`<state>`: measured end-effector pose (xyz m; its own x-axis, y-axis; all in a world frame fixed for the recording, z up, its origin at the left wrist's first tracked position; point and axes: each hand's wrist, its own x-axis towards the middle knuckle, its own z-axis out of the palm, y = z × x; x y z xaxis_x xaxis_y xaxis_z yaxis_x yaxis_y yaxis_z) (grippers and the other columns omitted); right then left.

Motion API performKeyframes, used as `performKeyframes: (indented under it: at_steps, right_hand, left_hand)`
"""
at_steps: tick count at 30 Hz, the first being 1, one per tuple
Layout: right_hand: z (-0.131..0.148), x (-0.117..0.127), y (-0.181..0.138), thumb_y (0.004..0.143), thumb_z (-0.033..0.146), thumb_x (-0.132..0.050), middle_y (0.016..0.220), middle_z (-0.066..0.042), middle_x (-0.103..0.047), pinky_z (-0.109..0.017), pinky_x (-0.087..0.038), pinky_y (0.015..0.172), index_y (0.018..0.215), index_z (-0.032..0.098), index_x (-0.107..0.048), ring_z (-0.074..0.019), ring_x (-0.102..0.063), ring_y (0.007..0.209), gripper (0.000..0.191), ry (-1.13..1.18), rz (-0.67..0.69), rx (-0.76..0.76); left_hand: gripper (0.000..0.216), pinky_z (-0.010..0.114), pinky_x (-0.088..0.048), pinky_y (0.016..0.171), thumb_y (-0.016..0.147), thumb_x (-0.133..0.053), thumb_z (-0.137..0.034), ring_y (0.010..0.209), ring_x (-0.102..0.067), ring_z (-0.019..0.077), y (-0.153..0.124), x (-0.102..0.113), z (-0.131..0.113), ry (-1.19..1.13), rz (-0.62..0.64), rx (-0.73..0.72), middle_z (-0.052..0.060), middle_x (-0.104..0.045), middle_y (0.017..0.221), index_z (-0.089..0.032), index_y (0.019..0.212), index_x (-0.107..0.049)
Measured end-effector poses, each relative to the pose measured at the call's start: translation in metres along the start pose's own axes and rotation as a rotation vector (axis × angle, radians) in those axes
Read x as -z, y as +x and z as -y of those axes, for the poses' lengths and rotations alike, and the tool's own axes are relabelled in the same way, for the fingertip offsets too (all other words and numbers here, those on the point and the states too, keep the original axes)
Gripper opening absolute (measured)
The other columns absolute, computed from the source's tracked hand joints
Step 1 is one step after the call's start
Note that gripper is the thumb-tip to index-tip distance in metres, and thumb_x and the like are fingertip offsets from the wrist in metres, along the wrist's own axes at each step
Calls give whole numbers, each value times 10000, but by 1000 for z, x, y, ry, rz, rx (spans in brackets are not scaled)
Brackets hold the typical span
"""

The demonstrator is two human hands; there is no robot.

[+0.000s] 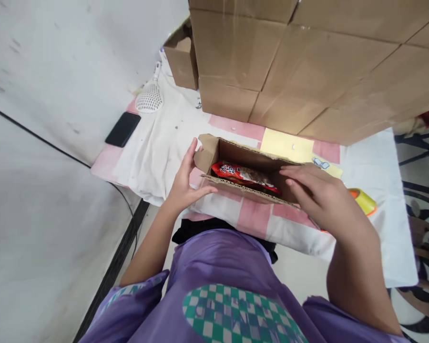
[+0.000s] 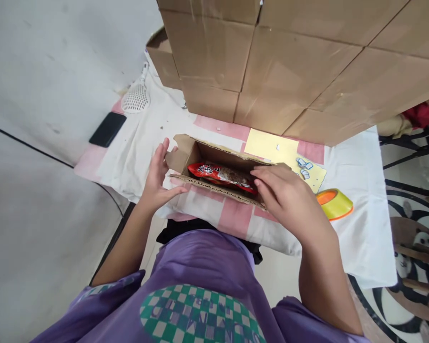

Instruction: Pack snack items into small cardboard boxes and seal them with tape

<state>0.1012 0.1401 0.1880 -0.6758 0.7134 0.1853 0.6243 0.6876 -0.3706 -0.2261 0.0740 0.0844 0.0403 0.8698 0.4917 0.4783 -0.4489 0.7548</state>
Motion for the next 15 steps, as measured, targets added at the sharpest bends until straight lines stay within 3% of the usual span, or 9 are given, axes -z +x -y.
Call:
performKeyframes:
  at_steps: [2, 4, 7, 11, 13, 15]
  right_hand:
    - [-6, -4, 1, 1034, 293, -482, 1404, -118, -641, -520, -508, 1077, 1282, 219, -673, -306, -622, 1275, 321, 7, 12, -23]
    - [-13, -9, 7, 1026, 309, -500, 1553, -104, -515, -548, -466, 1134, 1368, 243, -624, -318, -554, 1373, 370, 17, 15, -62]
    - [-25, -13, 17, 1004, 334, -540, 1615, -87, -437, -567, -440, 1159, 1481, 276, -525, -330, -481, 1443, 481, 71, -17, -113]
    - [-40, -13, 25, 989, 371, -562, 1462, -95, -606, -534, -539, 1051, 1499, 274, -508, -316, -625, 1282, 523, 227, -76, -184]
    - [-46, -13, 26, 988, 392, -566, 1407, -94, -649, -520, -561, 1013, 1500, 268, -510, -304, -665, 1212, 529, 293, -98, -219]
    - [-49, -13, 27, 993, 407, -567, 1436, -84, -634, -529, -523, 1065, 1491, 277, -519, -298, -653, 1238, 516, 337, -126, -219]
  left_hand:
    - [740, 560, -277, 1248, 817, -750, -596, 1569, -233, 352, 3, 0, 0, 98, 4, -39, 152, -163, 1719, -282, 1439, -500]
    - [496, 566, -279, 1247, 844, -728, -587, 1568, -235, 360, 5, -1, 1, 179, 13, -45, 129, -152, 1725, -225, 1174, -646]
    - [480, 555, -312, 1234, 852, -703, -616, 1575, -214, 352, 7, -2, 2, 196, -7, -30, 145, -137, 1726, -200, 1078, -624]
    - [420, 535, -378, 1198, 881, -713, -541, 1561, -268, 337, 12, 0, 0, 211, 13, -112, 156, -234, 1701, -209, 1124, -629]
    - [466, 514, -440, 1152, 883, -730, -497, 1532, -339, 335, 17, 2, -4, 210, 84, -175, 152, -245, 1698, -245, 1258, -615]
    - [694, 504, -493, 1103, 863, -755, -494, 1475, -438, 333, 21, 0, -7, 172, 157, -188, 162, -216, 1705, -313, 1472, -475]
